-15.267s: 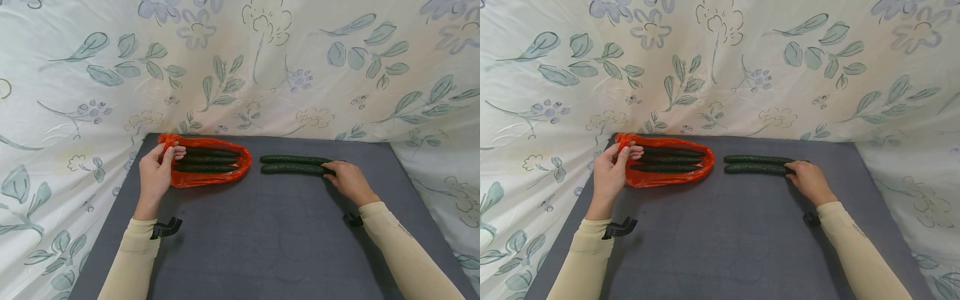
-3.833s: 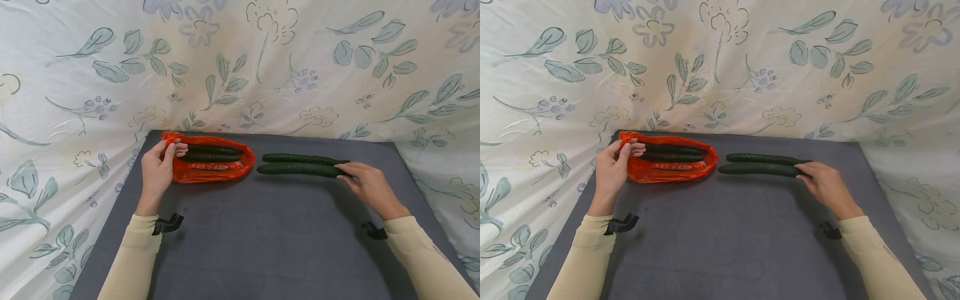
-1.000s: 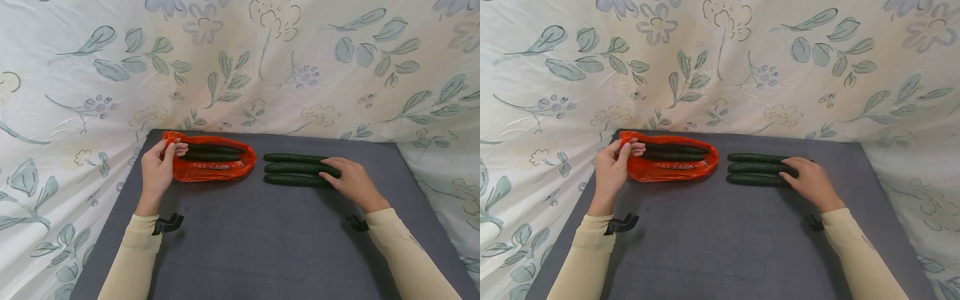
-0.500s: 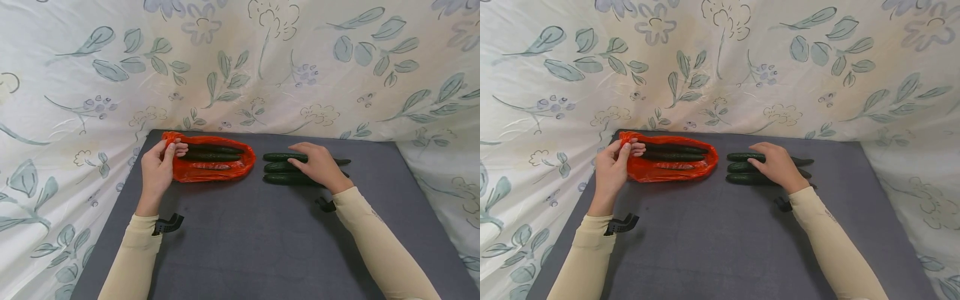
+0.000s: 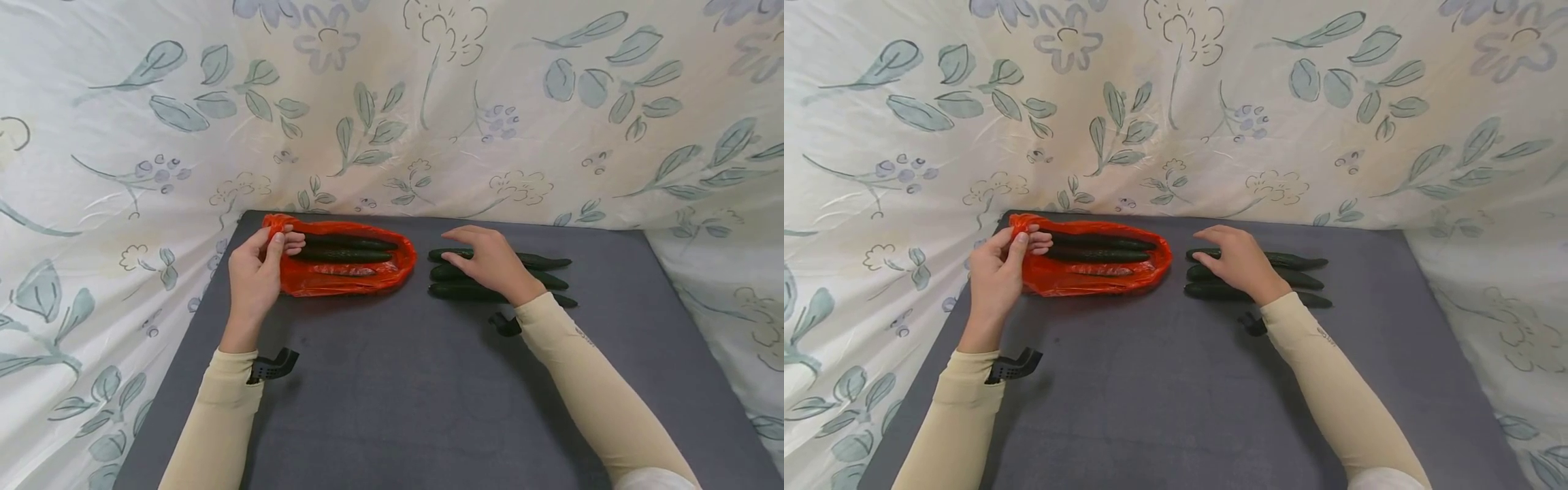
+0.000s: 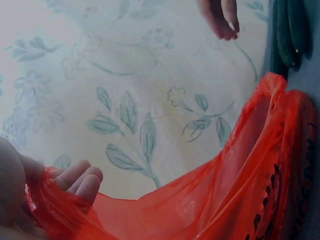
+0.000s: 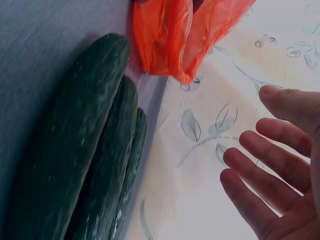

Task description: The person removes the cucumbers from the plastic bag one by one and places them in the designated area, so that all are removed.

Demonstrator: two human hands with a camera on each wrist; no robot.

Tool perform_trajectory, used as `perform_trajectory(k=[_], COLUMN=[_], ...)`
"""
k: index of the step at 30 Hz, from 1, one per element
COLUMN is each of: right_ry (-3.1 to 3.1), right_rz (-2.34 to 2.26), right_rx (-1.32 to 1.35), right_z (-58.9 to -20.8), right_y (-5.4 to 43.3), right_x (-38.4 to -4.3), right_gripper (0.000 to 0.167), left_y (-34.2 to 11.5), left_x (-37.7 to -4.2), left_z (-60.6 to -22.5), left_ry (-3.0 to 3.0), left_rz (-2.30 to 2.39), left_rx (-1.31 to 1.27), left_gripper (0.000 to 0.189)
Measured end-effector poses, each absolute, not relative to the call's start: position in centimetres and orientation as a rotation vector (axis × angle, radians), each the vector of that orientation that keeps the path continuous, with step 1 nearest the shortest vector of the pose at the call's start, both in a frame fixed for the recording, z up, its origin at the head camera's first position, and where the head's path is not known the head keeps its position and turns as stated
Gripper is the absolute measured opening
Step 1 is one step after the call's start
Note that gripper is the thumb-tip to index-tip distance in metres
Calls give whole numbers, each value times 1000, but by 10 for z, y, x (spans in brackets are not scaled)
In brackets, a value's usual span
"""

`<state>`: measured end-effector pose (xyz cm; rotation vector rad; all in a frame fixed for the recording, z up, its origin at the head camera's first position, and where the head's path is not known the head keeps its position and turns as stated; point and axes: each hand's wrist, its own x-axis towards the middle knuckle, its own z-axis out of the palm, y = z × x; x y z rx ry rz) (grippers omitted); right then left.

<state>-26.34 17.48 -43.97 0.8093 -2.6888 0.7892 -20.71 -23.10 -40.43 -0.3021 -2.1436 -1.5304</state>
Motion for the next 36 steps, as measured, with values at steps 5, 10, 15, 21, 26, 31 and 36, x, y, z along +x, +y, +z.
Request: perform_trajectory(k=[5, 10, 15, 21, 26, 31, 36], right_ry=[-2714, -2728, -2720, -2734, -2758, -2759, -2763], right_rz=[807, 842, 898, 923, 939, 956, 903], right_rx=[823, 868, 934, 964, 1017, 1084, 1155], right_z=[-438, -437, -438, -448, -458, -465, -475], right_y=[160, 140, 122, 103, 86, 71, 59], right_x=[-267, -275, -282, -286, -289, -289, -289], right_gripper=[41, 41, 40, 40, 38, 31, 26], left_y=[-228, -227, -227, -226, -226, -224, -223], left_x=[-209, -209, -209, -208, -208, -208, -208], left_z=[-405, -406, -406, -407, -407, -408, -408], left_ry=[-2136, -2132, -2139, -2139, -2138, -2145, -2143], left_rz=[-1542, -1550, -1546, -1556, -1558, -1553, -1549], left_rx=[-307, -305, -305, -304, -305, -309, -311], left_gripper=[27, 28, 28, 28, 28, 29, 28])
